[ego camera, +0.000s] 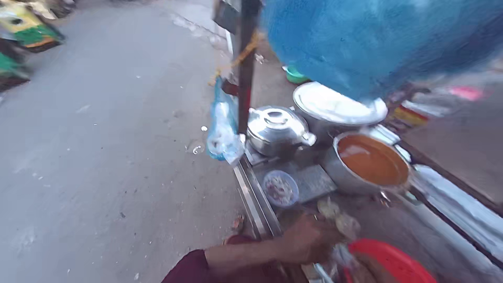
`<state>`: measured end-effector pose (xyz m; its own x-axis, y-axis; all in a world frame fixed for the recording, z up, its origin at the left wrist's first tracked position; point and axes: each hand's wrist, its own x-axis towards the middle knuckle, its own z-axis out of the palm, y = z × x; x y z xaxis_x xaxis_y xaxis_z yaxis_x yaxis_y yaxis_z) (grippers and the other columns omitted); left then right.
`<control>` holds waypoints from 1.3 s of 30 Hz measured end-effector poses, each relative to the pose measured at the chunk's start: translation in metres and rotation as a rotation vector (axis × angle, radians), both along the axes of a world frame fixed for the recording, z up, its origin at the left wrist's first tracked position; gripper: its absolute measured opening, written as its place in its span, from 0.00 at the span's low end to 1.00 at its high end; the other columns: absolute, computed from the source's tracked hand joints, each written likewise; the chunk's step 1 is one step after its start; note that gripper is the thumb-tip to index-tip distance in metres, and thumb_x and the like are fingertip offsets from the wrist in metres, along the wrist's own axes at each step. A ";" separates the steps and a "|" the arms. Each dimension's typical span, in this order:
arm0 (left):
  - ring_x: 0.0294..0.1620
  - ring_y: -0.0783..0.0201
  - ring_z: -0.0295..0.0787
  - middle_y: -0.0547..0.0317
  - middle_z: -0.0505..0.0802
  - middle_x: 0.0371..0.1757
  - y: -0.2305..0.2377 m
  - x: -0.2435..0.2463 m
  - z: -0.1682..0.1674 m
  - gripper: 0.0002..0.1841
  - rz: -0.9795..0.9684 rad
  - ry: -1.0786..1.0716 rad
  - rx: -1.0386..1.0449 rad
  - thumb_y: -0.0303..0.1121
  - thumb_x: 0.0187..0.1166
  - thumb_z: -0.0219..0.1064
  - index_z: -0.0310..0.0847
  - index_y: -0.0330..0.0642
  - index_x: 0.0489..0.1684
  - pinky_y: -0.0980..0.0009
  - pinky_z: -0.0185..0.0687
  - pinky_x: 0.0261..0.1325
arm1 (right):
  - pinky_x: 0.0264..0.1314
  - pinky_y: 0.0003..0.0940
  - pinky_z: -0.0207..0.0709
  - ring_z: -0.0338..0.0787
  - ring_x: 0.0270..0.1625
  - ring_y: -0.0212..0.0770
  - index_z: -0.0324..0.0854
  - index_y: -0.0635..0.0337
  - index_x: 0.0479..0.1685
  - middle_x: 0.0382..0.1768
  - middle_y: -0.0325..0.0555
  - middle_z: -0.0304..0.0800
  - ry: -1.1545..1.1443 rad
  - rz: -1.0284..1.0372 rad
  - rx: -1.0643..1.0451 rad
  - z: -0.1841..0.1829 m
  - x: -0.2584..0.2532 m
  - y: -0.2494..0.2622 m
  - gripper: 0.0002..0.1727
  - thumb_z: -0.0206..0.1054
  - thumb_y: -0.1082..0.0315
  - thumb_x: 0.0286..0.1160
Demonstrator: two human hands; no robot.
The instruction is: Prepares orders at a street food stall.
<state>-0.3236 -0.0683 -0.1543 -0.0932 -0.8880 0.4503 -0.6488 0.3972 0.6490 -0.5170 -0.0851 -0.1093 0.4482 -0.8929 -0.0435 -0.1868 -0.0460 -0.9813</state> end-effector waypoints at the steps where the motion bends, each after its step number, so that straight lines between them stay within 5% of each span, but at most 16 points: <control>1: 0.64 0.57 0.88 0.61 0.96 0.56 0.001 0.001 0.007 0.16 0.015 0.010 0.029 0.29 0.63 0.79 0.94 0.48 0.51 0.52 0.78 0.74 | 0.27 0.28 0.80 0.81 0.25 0.28 0.85 0.62 0.48 0.29 0.34 0.86 0.000 -0.038 -0.014 0.004 0.003 0.004 0.08 0.63 0.68 0.84; 3: 0.67 0.55 0.87 0.59 0.95 0.60 0.002 0.001 0.013 0.18 0.024 0.038 0.067 0.31 0.62 0.80 0.93 0.48 0.54 0.51 0.78 0.76 | 0.30 0.29 0.83 0.84 0.28 0.31 0.87 0.60 0.48 0.31 0.38 0.88 0.005 -0.109 0.010 0.018 0.006 0.011 0.09 0.65 0.65 0.82; 6: 0.65 0.58 0.89 0.62 0.97 0.55 -0.011 0.005 0.017 0.12 0.034 0.114 -0.021 0.29 0.67 0.73 0.96 0.48 0.47 0.53 0.76 0.76 | 0.22 0.27 0.70 0.73 0.21 0.30 0.86 0.62 0.50 0.24 0.37 0.80 -0.168 -0.176 0.114 0.022 0.009 0.005 0.11 0.61 0.67 0.83; 11: 0.60 0.62 0.89 0.65 0.97 0.48 -0.016 0.011 0.016 0.10 0.087 0.054 -0.147 0.24 0.72 0.68 0.96 0.48 0.40 0.54 0.73 0.78 | 0.26 0.27 0.76 0.80 0.25 0.32 0.84 0.63 0.50 0.29 0.41 0.85 -0.323 -0.155 0.291 0.013 0.004 -0.001 0.17 0.53 0.61 0.89; 14: 0.62 0.61 0.89 0.63 0.97 0.49 -0.015 0.013 0.015 0.11 0.073 -0.019 -0.148 0.24 0.72 0.68 0.96 0.48 0.40 0.53 0.72 0.79 | 0.24 0.27 0.75 0.82 0.26 0.33 0.86 0.60 0.49 0.33 0.42 0.88 -0.163 -0.148 0.238 0.010 0.004 -0.002 0.25 0.53 0.47 0.90; 17: 0.61 0.60 0.89 0.62 0.97 0.49 -0.013 0.012 0.011 0.08 0.047 -0.070 -0.155 0.26 0.72 0.70 0.95 0.48 0.40 0.51 0.71 0.80 | 0.37 0.31 0.84 0.87 0.34 0.31 0.87 0.55 0.49 0.35 0.37 0.89 0.182 -0.060 -0.074 0.004 0.004 -0.007 0.21 0.63 0.46 0.86; 19: 0.62 0.60 0.89 0.63 0.96 0.50 -0.014 0.009 0.008 0.09 0.011 -0.053 -0.129 0.27 0.72 0.70 0.95 0.50 0.43 0.50 0.73 0.79 | 0.39 0.32 0.82 0.84 0.33 0.31 0.87 0.55 0.47 0.32 0.37 0.86 0.258 -0.020 -0.138 0.002 0.005 -0.008 0.20 0.59 0.49 0.89; 23: 0.63 0.58 0.84 0.65 0.94 0.49 -0.013 0.006 0.002 0.11 -0.083 0.059 -0.004 0.30 0.68 0.73 0.96 0.55 0.44 0.49 0.74 0.73 | 0.24 0.26 0.67 0.71 0.22 0.29 0.85 0.59 0.44 0.23 0.35 0.75 -0.106 -0.060 0.158 0.004 0.009 0.000 0.16 0.59 0.56 0.91; 30: 0.65 0.61 0.84 0.74 0.96 0.49 -0.022 -0.017 -0.008 0.12 -0.055 -0.056 0.016 0.31 0.66 0.70 0.97 0.61 0.40 0.48 0.66 0.79 | 0.23 0.26 0.65 0.69 0.21 0.29 0.84 0.59 0.40 0.23 0.35 0.73 -0.253 -0.159 0.250 0.005 0.002 0.010 0.14 0.61 0.60 0.89; 34: 0.75 0.56 0.78 0.67 0.91 0.64 -0.049 -0.020 -0.010 0.16 -0.112 0.011 0.180 0.36 0.65 0.79 0.94 0.59 0.52 0.46 0.72 0.77 | 0.26 0.29 0.72 0.75 0.23 0.32 0.85 0.57 0.45 0.25 0.37 0.78 -0.014 -0.118 0.173 0.006 -0.016 -0.023 0.17 0.59 0.53 0.90; 37: 0.82 0.54 0.73 0.61 0.78 0.83 -0.067 -0.004 -0.006 0.41 -0.049 0.046 0.350 0.51 0.61 0.85 0.77 0.57 0.80 0.45 0.78 0.75 | 0.28 0.34 0.73 0.75 0.24 0.35 0.84 0.57 0.48 0.27 0.42 0.79 0.173 -0.110 0.178 -0.010 -0.027 -0.071 0.19 0.59 0.49 0.90; 39: 0.83 0.56 0.72 0.60 0.77 0.84 -0.065 0.017 -0.004 0.37 0.023 0.111 0.340 0.47 0.68 0.82 0.75 0.54 0.81 0.49 0.76 0.79 | 0.26 0.34 0.71 0.74 0.24 0.35 0.83 0.54 0.47 0.28 0.42 0.79 0.273 -0.100 0.165 -0.030 -0.042 -0.093 0.21 0.58 0.45 0.89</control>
